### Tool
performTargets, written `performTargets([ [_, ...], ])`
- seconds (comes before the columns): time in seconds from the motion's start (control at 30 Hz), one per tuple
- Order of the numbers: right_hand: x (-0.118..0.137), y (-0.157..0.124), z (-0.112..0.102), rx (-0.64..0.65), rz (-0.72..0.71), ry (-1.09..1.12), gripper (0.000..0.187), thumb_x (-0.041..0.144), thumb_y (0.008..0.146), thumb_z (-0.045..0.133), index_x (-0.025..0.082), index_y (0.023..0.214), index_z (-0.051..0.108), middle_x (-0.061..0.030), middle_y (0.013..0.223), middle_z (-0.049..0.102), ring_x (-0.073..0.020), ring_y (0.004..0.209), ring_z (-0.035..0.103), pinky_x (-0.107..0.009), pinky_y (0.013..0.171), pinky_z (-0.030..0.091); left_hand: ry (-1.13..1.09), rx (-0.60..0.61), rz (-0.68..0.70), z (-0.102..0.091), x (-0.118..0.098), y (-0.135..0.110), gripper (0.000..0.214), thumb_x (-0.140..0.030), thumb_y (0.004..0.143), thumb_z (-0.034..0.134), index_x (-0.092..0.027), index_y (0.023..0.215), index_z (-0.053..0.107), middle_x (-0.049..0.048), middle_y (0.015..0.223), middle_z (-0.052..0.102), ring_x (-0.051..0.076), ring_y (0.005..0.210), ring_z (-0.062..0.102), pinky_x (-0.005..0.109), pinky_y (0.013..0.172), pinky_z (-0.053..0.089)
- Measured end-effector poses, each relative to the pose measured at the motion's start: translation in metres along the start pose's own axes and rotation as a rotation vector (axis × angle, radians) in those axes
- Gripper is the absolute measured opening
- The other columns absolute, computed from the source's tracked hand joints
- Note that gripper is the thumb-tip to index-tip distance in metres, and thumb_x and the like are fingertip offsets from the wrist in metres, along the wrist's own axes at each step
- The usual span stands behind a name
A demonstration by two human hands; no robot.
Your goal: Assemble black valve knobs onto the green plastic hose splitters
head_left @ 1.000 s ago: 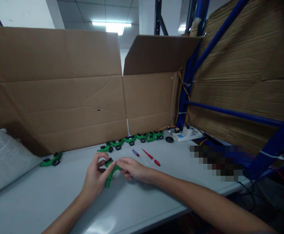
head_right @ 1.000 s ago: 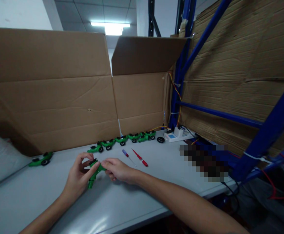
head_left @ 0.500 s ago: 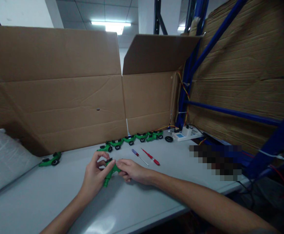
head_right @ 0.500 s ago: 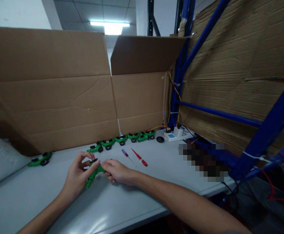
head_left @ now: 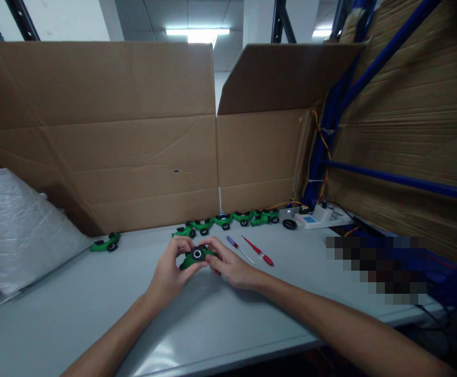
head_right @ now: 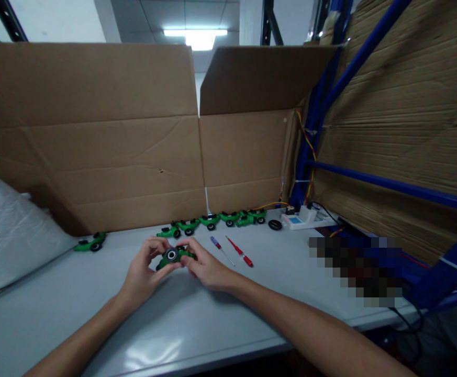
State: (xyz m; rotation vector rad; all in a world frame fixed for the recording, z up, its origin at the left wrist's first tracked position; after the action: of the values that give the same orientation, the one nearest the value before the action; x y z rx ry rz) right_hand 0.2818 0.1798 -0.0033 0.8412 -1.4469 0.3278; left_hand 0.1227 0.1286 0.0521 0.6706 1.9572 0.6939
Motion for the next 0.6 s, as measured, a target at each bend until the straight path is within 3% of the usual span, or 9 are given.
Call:
performTargets([
  [0.13, 0.009, -0.003, -0.001, 0.005, -0.059, -0.085, 0.046, 0.058, 0.107, 0.054, 0.025, 0.139, 0.048, -0.0061, 0.115, 0.059, -0.0167, 0.079, 0.053, -0.03, 0.073, 0.044, 0.102, 0.017, 0.097, -0.003, -0.006, -0.002, 0.037, -0.026, 0.089, 0.085, -0.024, 0.101, 0.05, 0.0037, 0.106, 0.063, 0.02, 0.101, 0.067, 0.034, 0.091, 0.057],
  [0.27, 0.028, -0.006, -0.001, -0.01, -0.213, -0.207, 0.038, 0.046, 0.11, 0.053, 0.026, 0.141, 0.05, -0.0088, 0.127, 0.061, -0.025, 0.115, 0.059, -0.039, 0.102, 0.045, 0.168, 0.036, 0.216, -0.003, -0.015, -0.002, 0.034, -0.026, 0.092, 0.083, -0.023, 0.103, 0.052, 0.0052, 0.11, 0.065, 0.021, 0.106, 0.068, 0.033, 0.091, 0.057],
  [0.33, 0.032, -0.008, -0.001, -0.013, -0.245, -0.232, 0.037, 0.044, 0.11, 0.053, 0.026, 0.142, 0.049, -0.0087, 0.129, 0.061, -0.0261, 0.122, 0.057, -0.04, 0.107, 0.043, 0.196, 0.027, 0.247, -0.004, -0.017, -0.002, 0.035, -0.028, 0.091, 0.084, -0.023, 0.108, 0.054, 0.0067, 0.114, 0.065, 0.022, 0.11, 0.068, 0.035, 0.093, 0.058],
  [0.47, 0.029, -0.009, -0.004, -0.059, -0.225, -0.259, 0.035, 0.043, 0.11, 0.053, 0.027, 0.141, 0.048, -0.008, 0.129, 0.06, -0.0253, 0.118, 0.058, -0.04, 0.104, 0.046, 0.284, 0.047, 0.219, -0.003, -0.014, 0.0, 0.036, -0.031, 0.093, 0.082, -0.023, 0.119, 0.059, 0.01, 0.123, 0.063, 0.025, 0.117, 0.066, 0.04, 0.1, 0.057],
  [0.6, 0.017, -0.008, -0.006, -0.076, -0.133, -0.178, 0.037, 0.043, 0.108, 0.055, 0.028, 0.14, 0.047, -0.0066, 0.125, 0.06, -0.0219, 0.102, 0.061, -0.035, 0.087, 0.051, 0.308, 0.096, 0.197, -0.003, -0.009, 0.0, 0.03, -0.032, 0.098, 0.076, -0.022, 0.123, 0.063, 0.0103, 0.126, 0.062, 0.025, 0.119, 0.065, 0.04, 0.101, 0.057],
])
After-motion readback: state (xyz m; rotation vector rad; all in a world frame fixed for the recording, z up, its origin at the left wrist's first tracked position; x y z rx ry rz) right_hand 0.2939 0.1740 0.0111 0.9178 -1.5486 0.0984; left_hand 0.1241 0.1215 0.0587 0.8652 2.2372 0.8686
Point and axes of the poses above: each hand's wrist, its own y-axis towards the middle knuckle, its own z-axis out of the palm, x = y × z, the point moved 6 cm from there along y, towards the middle knuckle
